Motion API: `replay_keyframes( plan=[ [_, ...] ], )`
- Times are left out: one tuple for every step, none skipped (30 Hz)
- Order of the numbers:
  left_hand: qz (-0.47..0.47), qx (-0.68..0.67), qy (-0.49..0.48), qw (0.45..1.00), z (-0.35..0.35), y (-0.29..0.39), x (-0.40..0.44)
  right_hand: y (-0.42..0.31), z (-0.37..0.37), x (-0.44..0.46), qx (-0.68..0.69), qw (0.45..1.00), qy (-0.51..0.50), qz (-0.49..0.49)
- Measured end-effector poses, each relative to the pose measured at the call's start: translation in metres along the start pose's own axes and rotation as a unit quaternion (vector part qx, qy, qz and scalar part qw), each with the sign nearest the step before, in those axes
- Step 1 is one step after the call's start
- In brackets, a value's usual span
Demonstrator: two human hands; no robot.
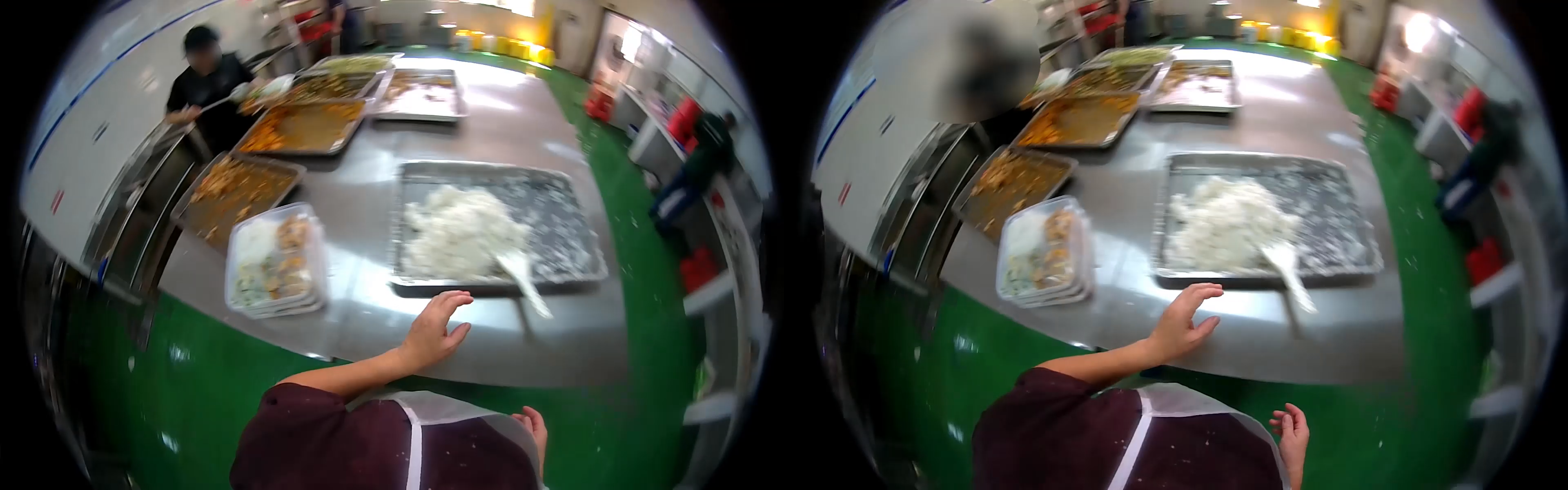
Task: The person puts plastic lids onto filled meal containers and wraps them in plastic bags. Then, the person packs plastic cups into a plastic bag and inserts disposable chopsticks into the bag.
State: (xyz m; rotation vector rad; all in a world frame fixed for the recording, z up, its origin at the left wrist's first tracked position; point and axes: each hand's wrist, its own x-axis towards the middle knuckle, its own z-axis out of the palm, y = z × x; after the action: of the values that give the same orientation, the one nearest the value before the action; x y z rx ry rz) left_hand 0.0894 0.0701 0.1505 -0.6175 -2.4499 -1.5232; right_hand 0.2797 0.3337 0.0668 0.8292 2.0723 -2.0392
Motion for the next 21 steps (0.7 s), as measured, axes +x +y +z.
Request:
replay_keyframes(
  plan=[
    [-0.028,-0.033,-0.045,0.998,0.03,0.023,0.0,0.009,-0.028,-0.008,0.002,1.0,0.031,0.001],
    [-0.056,-0.065,-0.102,0.991,0.064,0.045,-0.001,0.021,-0.058,-0.02,0.009,0.997,0.072,0.007],
    [-0.038,-0.064,-0.145,0.987,0.097,0.061,-0.002,0.036,-0.088,-0.031,0.029,0.996,0.086,0.011],
    [0.027,-0.042,-0.168,0.984,0.134,0.074,-0.002,0.049,-0.119,-0.04,0.049,0.994,0.101,0.014],
    [0.091,-0.021,-0.179,0.979,0.168,0.083,-0.003,0.06,-0.147,-0.044,0.064,0.992,0.108,0.014],
    [0.148,0.0,-0.181,0.972,0.2,0.095,-0.004,0.068,-0.176,-0.048,0.062,0.989,0.135,0.009],
    [0.112,-0.027,-0.226,0.967,0.223,0.119,-0.003,0.073,-0.203,-0.051,0.057,0.986,0.155,0.007],
    [0.11,-0.032,-0.251,0.961,0.248,0.131,-0.002,0.075,-0.228,-0.054,0.049,0.984,0.17,0.007],
    [0.104,-0.035,-0.273,0.956,0.272,0.14,-0.001,0.073,-0.255,-0.054,0.05,0.98,0.191,-0.003],
    [0.096,-0.036,-0.293,0.951,0.294,0.15,0.0,0.067,-0.284,-0.051,0.049,0.977,0.209,-0.011],
    [0.107,-0.023,-0.3,0.948,0.307,0.154,0.0,0.061,-0.304,-0.05,0.064,0.971,0.23,-0.025],
    [0.07,-0.022,-0.316,0.946,0.331,0.164,0.003,0.059,-0.337,-0.039,0.082,0.965,0.246,-0.039],
    [0.034,-0.023,-0.334,0.942,0.342,0.178,0.005,0.058,-0.363,-0.034,0.081,0.963,0.253,-0.044],
    [0.006,-0.026,-0.355,0.934,0.363,0.188,0.015,0.062,-0.396,-0.023,0.083,0.958,0.269,-0.052],
    [0.067,-0.017,-0.334,0.94,0.387,0.181,0.019,0.073,-0.425,-0.021,0.085,0.949,0.298,-0.058],
    [0.117,0.022,-0.322,0.939,0.417,0.171,0.024,0.086,-0.456,-0.024,0.09,0.945,0.314,-0.031],
    [0.112,0.026,-0.33,0.937,0.442,0.169,0.032,0.1,-0.486,-0.023,0.095,0.939,0.332,-0.007],
    [0.054,0.027,-0.342,0.938,0.47,0.173,0.041,0.116,-0.512,-0.019,0.105,0.933,0.344,0.019],
    [0.021,0.019,-0.359,0.933,0.5,0.177,0.051,0.137,-0.536,-0.025,0.101,0.92,0.376,0.055],
    [0.007,0.015,-0.377,0.926,0.528,0.174,0.061,0.177,-0.55,-0.038,0.066,0.91,0.401,0.076],
    [-0.005,0.006,-0.385,0.923,0.565,0.179,0.073,0.219,-0.573,-0.053,0.024,0.902,0.423,0.088]
  ],
)
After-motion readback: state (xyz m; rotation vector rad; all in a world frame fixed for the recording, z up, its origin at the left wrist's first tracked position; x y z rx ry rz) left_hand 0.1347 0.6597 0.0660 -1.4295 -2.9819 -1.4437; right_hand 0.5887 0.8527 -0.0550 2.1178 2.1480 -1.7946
